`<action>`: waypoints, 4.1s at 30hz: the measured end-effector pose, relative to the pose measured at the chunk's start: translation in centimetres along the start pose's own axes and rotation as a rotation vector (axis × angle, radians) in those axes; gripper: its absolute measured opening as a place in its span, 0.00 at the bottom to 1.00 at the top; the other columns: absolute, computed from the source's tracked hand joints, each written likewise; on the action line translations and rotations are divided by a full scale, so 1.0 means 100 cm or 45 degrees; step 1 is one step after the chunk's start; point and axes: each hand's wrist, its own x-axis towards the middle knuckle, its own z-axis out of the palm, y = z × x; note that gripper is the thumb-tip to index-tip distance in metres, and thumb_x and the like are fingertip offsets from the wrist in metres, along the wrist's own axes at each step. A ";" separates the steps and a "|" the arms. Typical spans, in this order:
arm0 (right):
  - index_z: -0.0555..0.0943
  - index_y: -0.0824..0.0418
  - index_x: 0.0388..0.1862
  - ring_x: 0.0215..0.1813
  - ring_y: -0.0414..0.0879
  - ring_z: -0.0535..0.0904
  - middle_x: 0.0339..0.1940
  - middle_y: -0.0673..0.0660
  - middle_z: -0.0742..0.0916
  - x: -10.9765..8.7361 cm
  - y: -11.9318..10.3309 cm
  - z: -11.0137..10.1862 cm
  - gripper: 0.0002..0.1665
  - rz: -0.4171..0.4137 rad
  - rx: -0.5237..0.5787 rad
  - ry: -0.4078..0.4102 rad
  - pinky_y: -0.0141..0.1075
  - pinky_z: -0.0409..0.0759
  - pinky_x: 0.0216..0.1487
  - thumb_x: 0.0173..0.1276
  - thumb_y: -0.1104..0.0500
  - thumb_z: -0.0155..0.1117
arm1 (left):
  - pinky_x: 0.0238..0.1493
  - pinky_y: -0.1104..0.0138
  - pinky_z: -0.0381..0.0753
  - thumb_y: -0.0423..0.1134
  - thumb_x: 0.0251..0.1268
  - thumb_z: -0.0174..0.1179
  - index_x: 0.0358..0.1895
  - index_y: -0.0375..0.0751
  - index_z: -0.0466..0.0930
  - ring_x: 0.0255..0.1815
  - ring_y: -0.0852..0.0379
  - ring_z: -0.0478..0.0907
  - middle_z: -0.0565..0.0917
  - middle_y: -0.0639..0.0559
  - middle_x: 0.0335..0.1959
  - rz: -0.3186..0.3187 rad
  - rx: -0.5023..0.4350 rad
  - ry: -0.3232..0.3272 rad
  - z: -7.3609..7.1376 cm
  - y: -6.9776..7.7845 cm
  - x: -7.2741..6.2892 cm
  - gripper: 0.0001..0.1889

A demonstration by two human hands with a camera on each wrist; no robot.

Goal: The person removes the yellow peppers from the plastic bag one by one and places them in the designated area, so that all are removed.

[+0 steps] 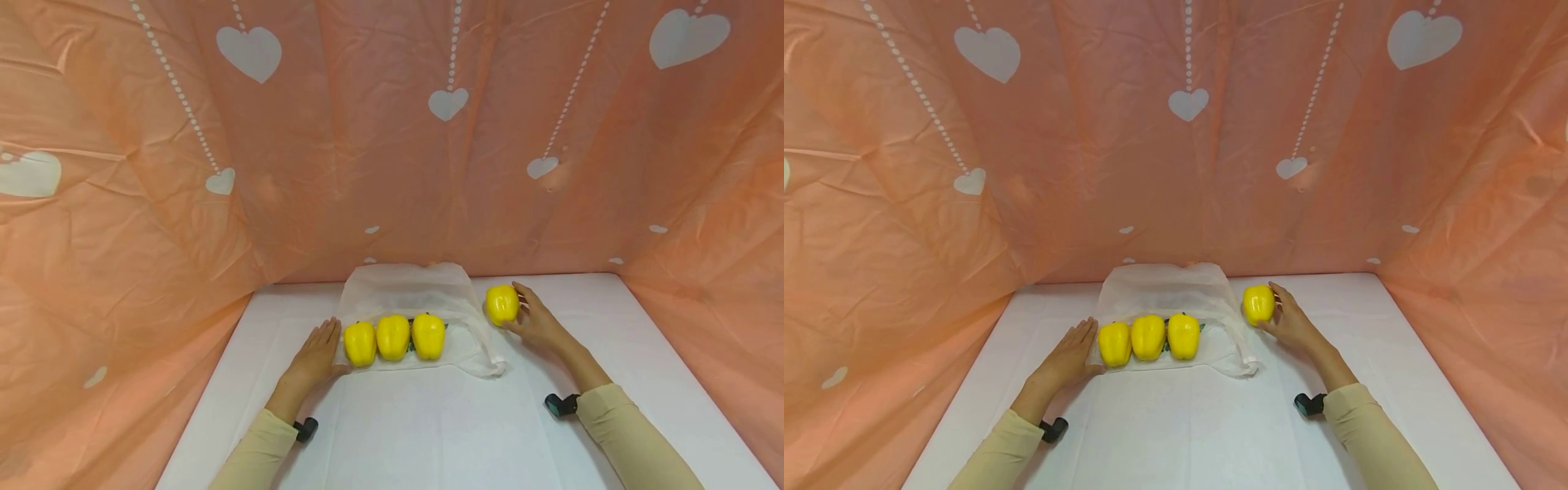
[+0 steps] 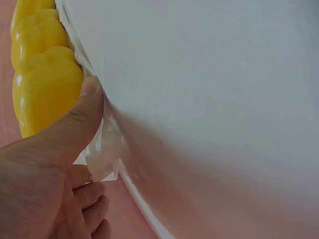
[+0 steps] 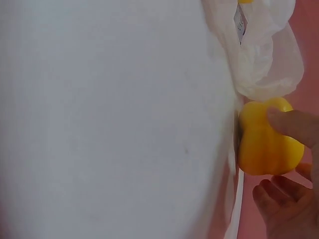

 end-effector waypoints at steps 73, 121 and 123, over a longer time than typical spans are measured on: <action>0.65 0.66 0.83 0.82 0.73 0.62 0.81 0.69 0.72 -0.031 -0.079 0.064 0.51 -0.324 -0.033 0.004 0.73 0.61 0.79 0.67 0.58 0.81 | 0.88 0.45 0.47 0.47 0.69 0.75 0.82 0.19 0.52 0.87 0.32 0.49 0.53 0.25 0.85 -0.007 -0.003 -0.031 0.005 -0.006 0.004 0.53; 0.63 0.61 0.84 0.72 0.63 0.77 0.80 0.65 0.72 -0.012 -0.088 0.111 0.55 -0.093 -0.011 -0.162 0.58 0.77 0.75 0.66 0.52 0.82 | 0.88 0.45 0.47 0.47 0.69 0.74 0.82 0.18 0.52 0.87 0.32 0.50 0.54 0.25 0.85 -0.013 -0.008 -0.031 0.000 0.000 -0.001 0.53; 0.63 0.61 0.84 0.72 0.63 0.77 0.80 0.65 0.72 -0.012 -0.088 0.112 0.55 -0.083 -0.013 -0.165 0.58 0.77 0.75 0.66 0.52 0.82 | 0.88 0.45 0.47 0.47 0.69 0.74 0.82 0.18 0.52 0.87 0.32 0.50 0.54 0.25 0.85 -0.012 -0.008 -0.032 0.000 0.000 -0.001 0.53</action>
